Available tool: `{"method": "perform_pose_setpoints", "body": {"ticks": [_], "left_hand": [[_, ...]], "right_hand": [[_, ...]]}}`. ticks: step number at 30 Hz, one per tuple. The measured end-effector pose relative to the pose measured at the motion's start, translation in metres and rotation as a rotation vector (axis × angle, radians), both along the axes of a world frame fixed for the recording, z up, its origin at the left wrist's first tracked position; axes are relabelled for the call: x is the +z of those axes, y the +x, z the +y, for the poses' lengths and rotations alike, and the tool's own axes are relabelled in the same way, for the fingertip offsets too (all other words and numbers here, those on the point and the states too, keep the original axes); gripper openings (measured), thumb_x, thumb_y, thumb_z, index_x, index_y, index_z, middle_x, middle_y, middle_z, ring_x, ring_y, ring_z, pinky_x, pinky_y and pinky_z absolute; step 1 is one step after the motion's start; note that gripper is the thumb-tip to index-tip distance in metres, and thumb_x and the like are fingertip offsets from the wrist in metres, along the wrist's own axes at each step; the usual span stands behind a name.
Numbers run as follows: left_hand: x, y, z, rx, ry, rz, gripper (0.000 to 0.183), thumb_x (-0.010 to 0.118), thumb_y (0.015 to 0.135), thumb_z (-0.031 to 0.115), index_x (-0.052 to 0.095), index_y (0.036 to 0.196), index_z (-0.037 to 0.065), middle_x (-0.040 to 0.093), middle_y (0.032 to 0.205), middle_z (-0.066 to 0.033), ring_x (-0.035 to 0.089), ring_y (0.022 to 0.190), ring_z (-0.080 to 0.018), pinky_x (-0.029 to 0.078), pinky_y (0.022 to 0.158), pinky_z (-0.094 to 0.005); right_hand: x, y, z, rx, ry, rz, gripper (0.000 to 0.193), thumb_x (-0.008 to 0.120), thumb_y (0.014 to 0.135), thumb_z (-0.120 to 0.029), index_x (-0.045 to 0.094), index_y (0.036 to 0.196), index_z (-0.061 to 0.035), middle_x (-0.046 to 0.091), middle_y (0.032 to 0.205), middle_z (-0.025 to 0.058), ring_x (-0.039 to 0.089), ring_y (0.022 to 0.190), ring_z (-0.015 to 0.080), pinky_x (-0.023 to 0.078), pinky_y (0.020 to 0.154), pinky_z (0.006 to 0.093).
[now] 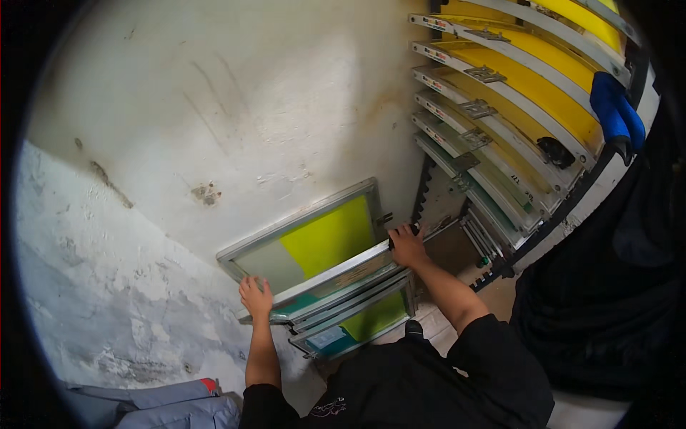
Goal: Select a screen from the storage rack and wipe its surface clean with a cloth.
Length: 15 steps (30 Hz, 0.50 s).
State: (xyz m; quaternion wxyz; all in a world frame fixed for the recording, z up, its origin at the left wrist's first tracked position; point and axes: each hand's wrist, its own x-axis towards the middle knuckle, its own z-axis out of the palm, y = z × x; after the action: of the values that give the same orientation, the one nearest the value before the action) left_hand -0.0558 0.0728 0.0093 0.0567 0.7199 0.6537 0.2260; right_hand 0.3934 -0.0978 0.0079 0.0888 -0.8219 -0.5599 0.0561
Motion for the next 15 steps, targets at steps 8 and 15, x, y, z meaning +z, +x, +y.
{"method": "perform_pose_setpoints", "body": {"ticks": [8,15], "left_hand": [[-0.018,-0.005,0.006,0.009,-0.081,0.038,0.031,0.06,0.096,0.04,0.073,0.098,0.012,0.072,0.11,-0.0108,0.066,0.106,-0.0338,0.051,0.09,-0.0478],[-0.017,-0.002,0.006,0.04,-0.046,-0.024,0.03,0.06,0.093,0.037,0.075,0.091,0.011,0.074,0.098,-0.0127,0.07,0.094,-0.0368,0.054,0.082,-0.0498]], "right_hand": [[-0.004,-0.013,0.008,-0.083,-0.074,-0.026,0.056,0.071,0.088,-0.021,0.051,0.139,-0.0071,0.046,0.148,0.022,0.026,0.152,0.039,0.005,0.111,0.0878],[-0.003,-0.018,0.016,-0.102,-0.102,0.021,0.064,0.078,0.082,-0.03,0.053,0.136,-0.0058,0.04,0.153,0.0256,0.023,0.153,0.0424,0.005,0.111,0.0869]]}}
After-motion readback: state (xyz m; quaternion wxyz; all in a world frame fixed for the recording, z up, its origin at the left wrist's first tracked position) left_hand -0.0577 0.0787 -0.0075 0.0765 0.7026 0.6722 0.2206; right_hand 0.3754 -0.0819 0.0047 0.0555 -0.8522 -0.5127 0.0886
